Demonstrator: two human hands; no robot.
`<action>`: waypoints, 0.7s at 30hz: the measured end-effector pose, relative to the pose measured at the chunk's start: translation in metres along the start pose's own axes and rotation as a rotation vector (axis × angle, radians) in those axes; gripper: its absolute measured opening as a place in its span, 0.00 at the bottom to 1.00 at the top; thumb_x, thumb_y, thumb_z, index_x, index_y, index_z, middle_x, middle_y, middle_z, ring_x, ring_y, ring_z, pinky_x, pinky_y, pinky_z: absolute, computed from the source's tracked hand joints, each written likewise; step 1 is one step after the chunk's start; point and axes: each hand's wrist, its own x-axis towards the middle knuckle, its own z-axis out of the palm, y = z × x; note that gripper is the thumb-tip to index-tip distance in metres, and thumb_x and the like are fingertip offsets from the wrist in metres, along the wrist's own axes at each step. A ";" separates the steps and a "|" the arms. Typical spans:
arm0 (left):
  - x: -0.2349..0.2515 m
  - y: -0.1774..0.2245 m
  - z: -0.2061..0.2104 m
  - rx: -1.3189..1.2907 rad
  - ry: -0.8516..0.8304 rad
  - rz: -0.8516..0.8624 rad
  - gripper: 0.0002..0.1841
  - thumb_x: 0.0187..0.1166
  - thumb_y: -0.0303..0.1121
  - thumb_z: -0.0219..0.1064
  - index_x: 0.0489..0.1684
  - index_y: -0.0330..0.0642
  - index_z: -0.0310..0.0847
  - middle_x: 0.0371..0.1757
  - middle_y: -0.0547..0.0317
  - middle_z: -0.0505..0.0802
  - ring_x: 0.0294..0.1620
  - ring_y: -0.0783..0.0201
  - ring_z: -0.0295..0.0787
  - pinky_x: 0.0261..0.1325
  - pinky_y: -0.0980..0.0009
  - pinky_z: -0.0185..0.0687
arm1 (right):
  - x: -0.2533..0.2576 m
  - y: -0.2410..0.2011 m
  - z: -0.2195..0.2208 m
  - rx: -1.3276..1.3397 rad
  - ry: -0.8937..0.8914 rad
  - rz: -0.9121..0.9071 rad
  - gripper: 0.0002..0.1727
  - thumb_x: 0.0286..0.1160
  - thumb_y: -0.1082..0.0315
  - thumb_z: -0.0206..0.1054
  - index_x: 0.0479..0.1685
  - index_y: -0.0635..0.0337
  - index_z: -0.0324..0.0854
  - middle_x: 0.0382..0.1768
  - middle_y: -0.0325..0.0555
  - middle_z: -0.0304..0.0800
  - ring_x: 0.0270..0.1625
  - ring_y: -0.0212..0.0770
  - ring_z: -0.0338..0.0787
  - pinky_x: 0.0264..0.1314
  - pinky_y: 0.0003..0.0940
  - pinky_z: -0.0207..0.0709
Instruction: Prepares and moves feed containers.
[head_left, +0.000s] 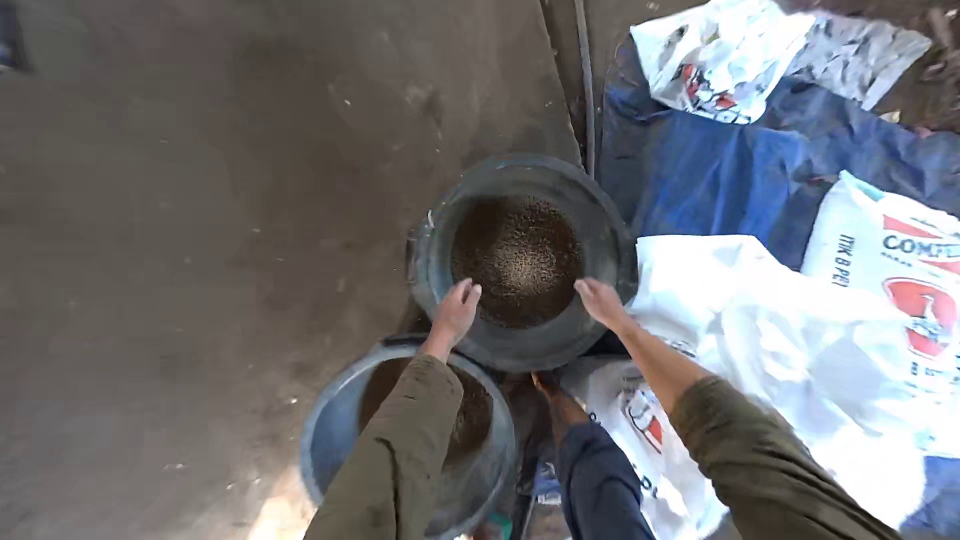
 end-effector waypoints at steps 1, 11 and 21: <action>0.050 -0.011 0.008 0.006 0.038 0.000 0.31 0.94 0.49 0.49 0.86 0.34 0.65 0.83 0.34 0.75 0.85 0.40 0.68 0.87 0.42 0.60 | 0.047 0.003 0.001 0.024 0.063 -0.005 0.27 0.95 0.52 0.47 0.67 0.65 0.84 0.59 0.67 0.90 0.66 0.63 0.88 0.73 0.64 0.75; 0.245 -0.101 0.118 0.064 0.566 -0.097 0.35 0.91 0.56 0.46 0.88 0.39 0.65 0.88 0.38 0.68 0.91 0.44 0.58 0.92 0.48 0.50 | 0.263 0.092 0.093 0.276 0.550 -0.151 0.25 0.93 0.63 0.45 0.68 0.65 0.85 0.67 0.57 0.89 0.74 0.45 0.85 0.83 0.41 0.70; 0.200 -0.041 0.156 -0.821 0.314 -0.233 0.29 0.81 0.65 0.60 0.66 0.52 0.81 0.49 0.61 0.91 0.44 0.70 0.89 0.41 0.67 0.88 | 0.174 0.030 0.107 1.100 -0.025 0.314 0.26 0.98 0.53 0.35 0.72 0.58 0.73 0.54 0.40 0.87 0.52 0.25 0.85 0.55 0.24 0.81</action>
